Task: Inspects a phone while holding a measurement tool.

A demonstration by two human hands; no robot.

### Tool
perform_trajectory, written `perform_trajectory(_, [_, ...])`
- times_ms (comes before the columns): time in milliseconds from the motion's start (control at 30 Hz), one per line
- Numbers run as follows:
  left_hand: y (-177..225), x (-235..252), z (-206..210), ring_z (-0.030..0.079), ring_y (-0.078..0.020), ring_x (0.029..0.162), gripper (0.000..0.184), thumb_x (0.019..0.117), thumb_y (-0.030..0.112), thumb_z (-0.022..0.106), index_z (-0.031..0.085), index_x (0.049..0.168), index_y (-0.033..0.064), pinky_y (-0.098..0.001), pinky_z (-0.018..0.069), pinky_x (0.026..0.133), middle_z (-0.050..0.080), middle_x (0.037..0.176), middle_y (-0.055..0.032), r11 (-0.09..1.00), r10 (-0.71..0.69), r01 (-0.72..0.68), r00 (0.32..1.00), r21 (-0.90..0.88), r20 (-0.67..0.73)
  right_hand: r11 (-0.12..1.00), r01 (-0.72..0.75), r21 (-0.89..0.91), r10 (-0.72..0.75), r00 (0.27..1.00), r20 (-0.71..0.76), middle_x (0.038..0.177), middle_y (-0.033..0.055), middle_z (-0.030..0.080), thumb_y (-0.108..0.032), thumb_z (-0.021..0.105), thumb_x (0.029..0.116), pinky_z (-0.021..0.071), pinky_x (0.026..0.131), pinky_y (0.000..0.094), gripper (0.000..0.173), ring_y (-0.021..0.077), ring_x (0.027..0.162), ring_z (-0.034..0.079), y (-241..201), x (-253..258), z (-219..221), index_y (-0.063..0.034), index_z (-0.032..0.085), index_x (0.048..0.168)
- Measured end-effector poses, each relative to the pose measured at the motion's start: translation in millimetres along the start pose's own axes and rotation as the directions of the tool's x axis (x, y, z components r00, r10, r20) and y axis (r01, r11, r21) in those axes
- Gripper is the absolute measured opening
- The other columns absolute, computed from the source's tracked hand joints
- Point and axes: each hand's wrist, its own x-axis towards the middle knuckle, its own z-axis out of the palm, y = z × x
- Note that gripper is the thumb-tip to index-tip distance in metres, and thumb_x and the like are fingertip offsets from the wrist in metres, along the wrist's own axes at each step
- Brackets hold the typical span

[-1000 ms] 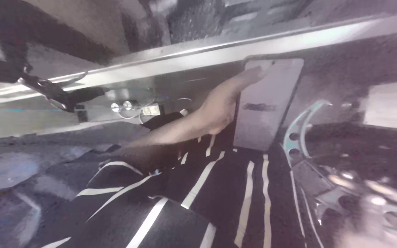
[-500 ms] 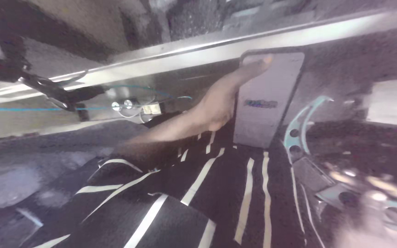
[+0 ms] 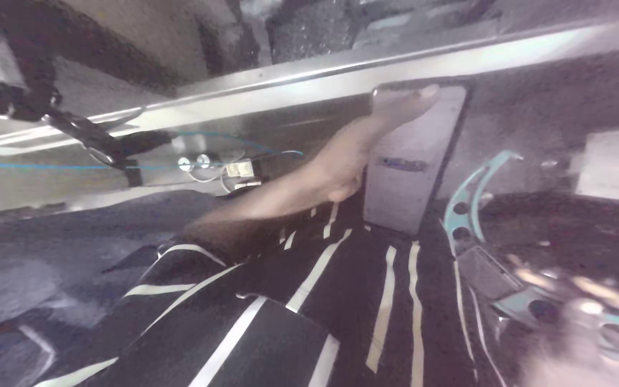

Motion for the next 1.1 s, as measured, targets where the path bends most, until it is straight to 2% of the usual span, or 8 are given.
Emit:
perform_trajectory(267, [-2.1, 1.7, -0.1, 0.07, -0.0233, 0.103, 0.033, 0.1089, 0.031, 0.046, 0.057, 0.129, 0.0079, -0.0439, 0.0599, 0.09, 0.071, 0.111, -0.0125, 0.999, -0.04, 0.039, 0.995, -0.009, -0.092, 1.0, -0.002, -0.029, 0.003, 1.0, 0.014, 0.098, 0.0031, 0.078, -0.024, 0.063, 0.1016, 0.0639, 0.09, 0.0431, 0.023, 0.0235, 0.09, 0.076, 3.4, 3.9, -4.1, -0.0092, 0.061, 0.119])
perform_trajectory(400, [-1.6, 0.5, 2.4, 0.071, -0.0132, 0.087, 0.015, 0.1052, 0.016, 0.051, 0.062, 0.109, 0.0067, -0.0329, 0.0616, 0.078, 0.073, 0.094, -0.0048, 0.997, -0.046, 0.052, 0.991, 0.05, -0.123, 1.0, -0.012, -0.02, 0.013, 0.999, 0.038, 0.1, 0.0038, 0.078, -0.024, 0.062, 0.1023, 0.0634, 0.091, 0.0438, 0.023, 0.0242, 0.092, 0.076, 4.2, 7.0, -5.2, -0.0092, 0.061, 0.12])
perform_trajectory(533, [-2.3, 2.1, -2.3, 0.071, -0.0152, 0.094, 0.016, 0.1021, 0.012, 0.052, 0.061, 0.113, 0.0047, -0.0357, 0.0599, 0.085, 0.073, 0.1, -0.0076, 0.998, -0.018, 0.021, 0.998, 0.052, -0.055, 1.0, -0.015, -0.011, 0.016, 0.999, 0.044, 0.099, 0.0047, 0.077, -0.022, 0.06, 0.1028, 0.063, 0.093, 0.0458, 0.021, 0.0256, 0.091, 0.076, 4.2, 10.8, -7.4, -0.0087, 0.061, 0.119])
perform_trajectory(700, [-1.4, 1.3, -2.0, 0.07, -0.0102, 0.089, 0.018, 0.103, 0.01, 0.045, 0.055, 0.118, 0.0071, -0.031, 0.0607, 0.081, 0.07, 0.096, -0.0021, 0.995, 0.007, -0.009, 1.0, 0.095, 0.02, 0.999, -0.032, -0.018, 0.032, 0.999, 0.018, 0.098, 0.0044, 0.078, -0.021, 0.062, 0.1015, 0.0637, 0.09, 0.0426, 0.022, 0.0242, 0.091, 0.076, 0.1, 16.0, -4.0, -0.0066, 0.06, 0.118])
perform_trajectory(800, [-3.4, 0.8, -4.9, 0.069, -0.0066, 0.086, 0.02, 0.1014, 0.008, 0.04, 0.056, 0.113, 0.0111, -0.0278, 0.0604, 0.077, 0.07, 0.093, 0.0025, 0.995, 0.059, -0.066, 0.995, 0.077, 0.081, 0.999, -0.034, -0.009, 0.034, 0.999, -0.009, 0.103, 0.0041, 0.077, -0.018, 0.064, 0.1004, 0.064, 0.088, 0.039, 0.024, 0.0225, 0.093, 0.076, -0.3, 15.8, -4.1, -0.006, 0.058, 0.12])
perform_trajectory(933, [-5.2, -1.8, -10.1, 0.064, -0.0029, 0.102, 0.051, 0.093, 0.001, 0.044, 0.035, 0.143, 0.0041, -0.0256, 0.0566, 0.088, 0.063, 0.115, 0.004, 0.963, 0.141, -0.188, 0.962, 0.193, 0.233, 0.999, -0.044, 0.009, 0.044, 0.999, -0.028, 0.103, -0.0017, 0.077, -0.021, 0.067, 0.1, 0.0649, 0.085, 0.0335, 0.021, 0.0169, 0.091, 0.076, -4.0, 20.5, 2.7, -0.0126, 0.063, 0.119])
perform_trajectory(967, [-5.3, -1.5, -10.7, 0.063, -0.0015, 0.104, 0.053, 0.0913, -0.001, 0.043, 0.034, 0.143, 0.003, -0.0249, 0.0558, 0.09, 0.062, 0.118, 0.0054, 0.952, 0.16, -0.224, 0.945, 0.209, 0.286, 0.999, -0.044, 0.013, 0.045, 0.999, -0.026, 0.104, -0.003, 0.077, -0.022, 0.067, 0.1002, 0.0649, 0.085, 0.0326, 0.021, 0.016, 0.091, 0.076, -4.8, 21.9, 3.5, -0.0139, 0.063, 0.119])
perform_trajectory(1100, [-3.8, 0.4, -8.2, 0.063, 0.0014, 0.102, 0.047, 0.09, -0.007, 0.042, 0.045, 0.136, 0.0034, -0.0225, 0.0557, 0.089, 0.065, 0.115, 0.0075, 0.936, 0.167, -0.259, 0.923, 0.238, 0.346, 0.997, -0.074, -0.001, 0.073, 0.997, -0.023, 0.102, -0.0036, 0.079, -0.016, 0.063, 0.1003, 0.0649, 0.084, 0.0296, 0.021, 0.0148, 0.091, 0.077, -8.4, 23.0, 3.7, -0.011, 0.06, 0.12])
